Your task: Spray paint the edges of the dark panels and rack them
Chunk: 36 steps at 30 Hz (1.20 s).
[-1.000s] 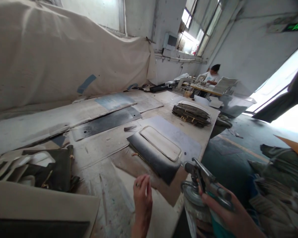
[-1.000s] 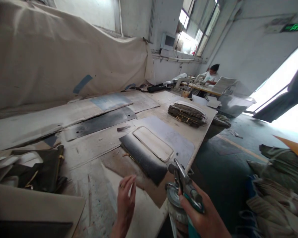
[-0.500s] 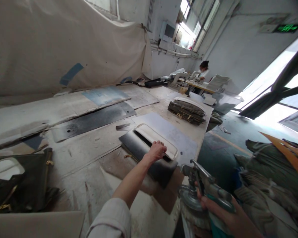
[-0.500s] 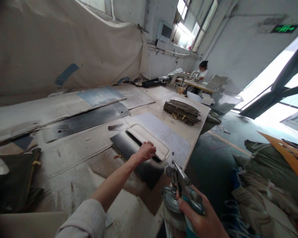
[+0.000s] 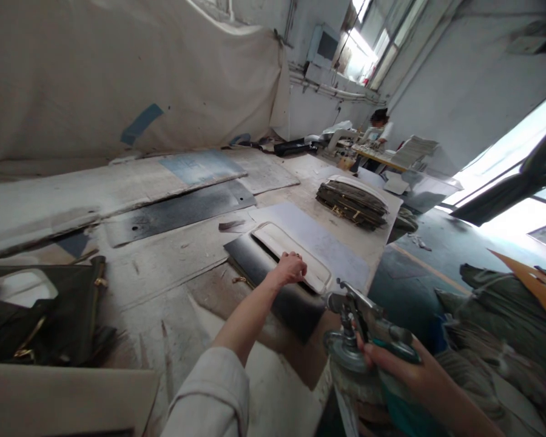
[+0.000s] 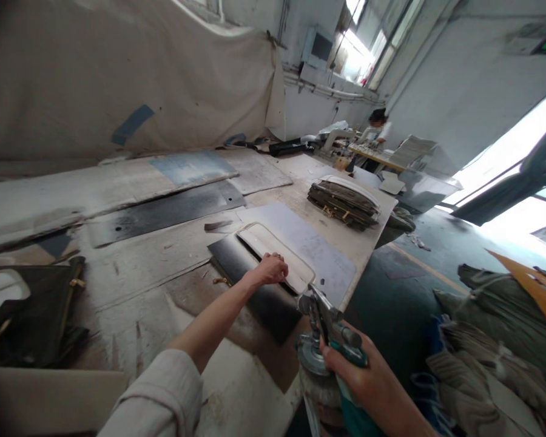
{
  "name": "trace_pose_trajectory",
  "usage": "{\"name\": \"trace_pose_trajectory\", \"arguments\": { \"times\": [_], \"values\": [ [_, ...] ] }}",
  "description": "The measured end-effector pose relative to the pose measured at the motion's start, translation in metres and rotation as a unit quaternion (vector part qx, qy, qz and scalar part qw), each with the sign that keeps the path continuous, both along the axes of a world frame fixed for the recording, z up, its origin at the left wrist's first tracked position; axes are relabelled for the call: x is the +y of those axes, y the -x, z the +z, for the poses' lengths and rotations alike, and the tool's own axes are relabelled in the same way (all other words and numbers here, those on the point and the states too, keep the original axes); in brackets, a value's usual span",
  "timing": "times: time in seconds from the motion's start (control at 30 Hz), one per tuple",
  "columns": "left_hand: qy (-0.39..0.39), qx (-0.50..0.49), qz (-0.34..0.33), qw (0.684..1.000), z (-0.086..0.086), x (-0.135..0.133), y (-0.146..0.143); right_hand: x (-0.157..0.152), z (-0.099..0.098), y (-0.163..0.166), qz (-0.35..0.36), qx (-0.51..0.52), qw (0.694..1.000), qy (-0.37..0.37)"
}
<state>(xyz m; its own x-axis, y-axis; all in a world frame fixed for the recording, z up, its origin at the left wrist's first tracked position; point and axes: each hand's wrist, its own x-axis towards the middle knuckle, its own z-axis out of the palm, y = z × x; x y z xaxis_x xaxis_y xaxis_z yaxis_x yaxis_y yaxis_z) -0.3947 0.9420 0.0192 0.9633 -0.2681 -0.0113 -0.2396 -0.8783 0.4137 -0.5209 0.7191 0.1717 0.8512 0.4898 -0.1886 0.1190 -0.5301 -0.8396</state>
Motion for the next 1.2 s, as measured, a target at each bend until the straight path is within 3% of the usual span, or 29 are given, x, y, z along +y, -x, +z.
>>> {"name": "trace_pose_trajectory", "arguments": {
  "times": [0.23,0.47,0.7,1.2],
  "values": [
    [-0.023,0.038,-0.026,0.999,-0.005,0.005,-0.012,0.012,-0.010,-0.014,0.021,0.021,0.999,0.024],
    [-0.029,0.051,-0.010,0.998,-0.013,0.009,-0.014,0.033,-0.008,-0.034,0.069,0.049,0.993,0.077],
    [-0.021,0.052,-0.002,0.998,-0.020,0.014,-0.012,0.025,-0.019,-0.033,0.060,0.056,0.991,0.108],
    [-0.013,0.055,0.017,0.998,-0.020,0.012,-0.006,0.018,-0.014,-0.041,0.096,0.042,0.987,0.120]
  ]
}}
